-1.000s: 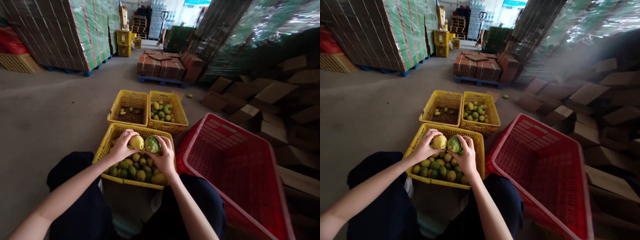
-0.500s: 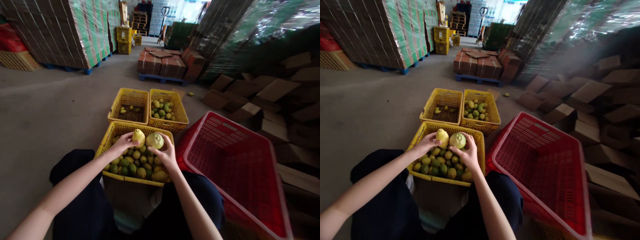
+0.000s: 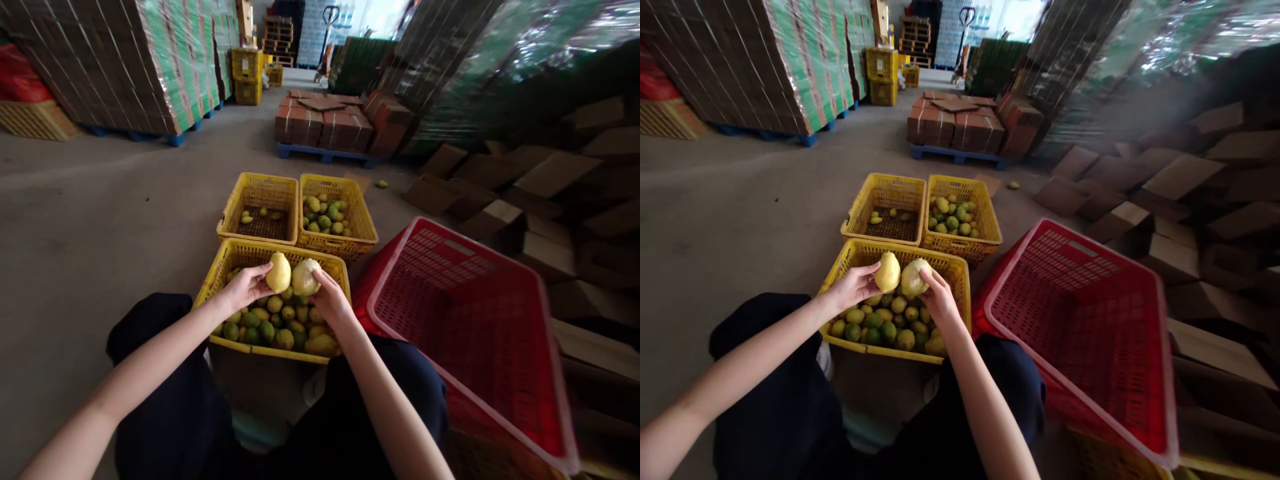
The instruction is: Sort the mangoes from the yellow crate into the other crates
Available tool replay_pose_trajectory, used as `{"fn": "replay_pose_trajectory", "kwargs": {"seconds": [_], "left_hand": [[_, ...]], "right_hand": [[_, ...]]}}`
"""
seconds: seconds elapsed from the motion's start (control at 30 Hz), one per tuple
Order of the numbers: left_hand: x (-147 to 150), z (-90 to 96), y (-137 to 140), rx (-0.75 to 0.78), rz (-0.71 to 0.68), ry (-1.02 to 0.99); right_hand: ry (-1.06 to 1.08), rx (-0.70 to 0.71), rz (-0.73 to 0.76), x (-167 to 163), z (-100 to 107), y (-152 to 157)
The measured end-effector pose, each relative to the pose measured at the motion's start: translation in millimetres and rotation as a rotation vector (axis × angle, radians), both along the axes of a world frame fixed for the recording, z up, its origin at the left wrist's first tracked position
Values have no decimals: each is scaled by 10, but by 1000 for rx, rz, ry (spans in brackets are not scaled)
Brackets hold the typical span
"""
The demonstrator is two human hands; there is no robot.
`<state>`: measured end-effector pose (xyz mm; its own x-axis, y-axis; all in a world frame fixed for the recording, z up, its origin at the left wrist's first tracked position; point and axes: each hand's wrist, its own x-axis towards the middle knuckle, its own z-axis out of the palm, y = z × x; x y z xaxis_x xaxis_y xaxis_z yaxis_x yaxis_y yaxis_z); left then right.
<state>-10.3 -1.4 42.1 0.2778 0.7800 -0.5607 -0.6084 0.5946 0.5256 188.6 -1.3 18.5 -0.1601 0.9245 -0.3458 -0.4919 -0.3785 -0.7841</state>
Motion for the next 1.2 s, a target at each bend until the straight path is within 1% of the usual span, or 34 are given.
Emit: {"fn": "replay_pose_trajectory", "kwargs": {"seconds": [0.13, 0.23, 0.3, 0.37, 0.47, 0.53, 0.67, 0.7, 0.8, 0.93, 1.03, 1.1, 1.2], "left_hand": [[25, -12, 8, -36, 102, -75], [51, -23, 21, -1, 129, -114], [66, -40, 23, 20, 132, -69], [71, -65, 20, 30, 122, 19], [63, -108, 17, -6, 93, 92], [58, -133, 21, -55, 99, 79], [78, -179, 38, -92, 240, 11], [88, -188, 42, -104, 257, -9], [118, -203, 43, -150, 253, -73], [150, -181, 23, -189, 313, -139], [145, -136, 1, -184, 368, -137], [126, -103, -16, -141, 342, -114], [91, -65, -47, -56, 222, -111]], "right_hand": [[77, 56, 11, -32, -1, -7], [104, 62, 16, -63, -32, -7], [135, 11, 48, -77, -62, -3], [183, -61, 104, -92, -84, -4], [257, -122, 140, -124, -92, -22], [283, -130, 136, -147, -91, -37], [329, -153, 129, -174, -108, -37], [337, -163, 119, -176, -114, -31], [339, -191, 88, -183, -116, -16], [323, -167, 48, -204, -74, -43], [311, -193, 1, -229, -41, -77], [293, -234, -14, -244, -29, -88], [295, -271, -18, -252, -25, -79]]}}
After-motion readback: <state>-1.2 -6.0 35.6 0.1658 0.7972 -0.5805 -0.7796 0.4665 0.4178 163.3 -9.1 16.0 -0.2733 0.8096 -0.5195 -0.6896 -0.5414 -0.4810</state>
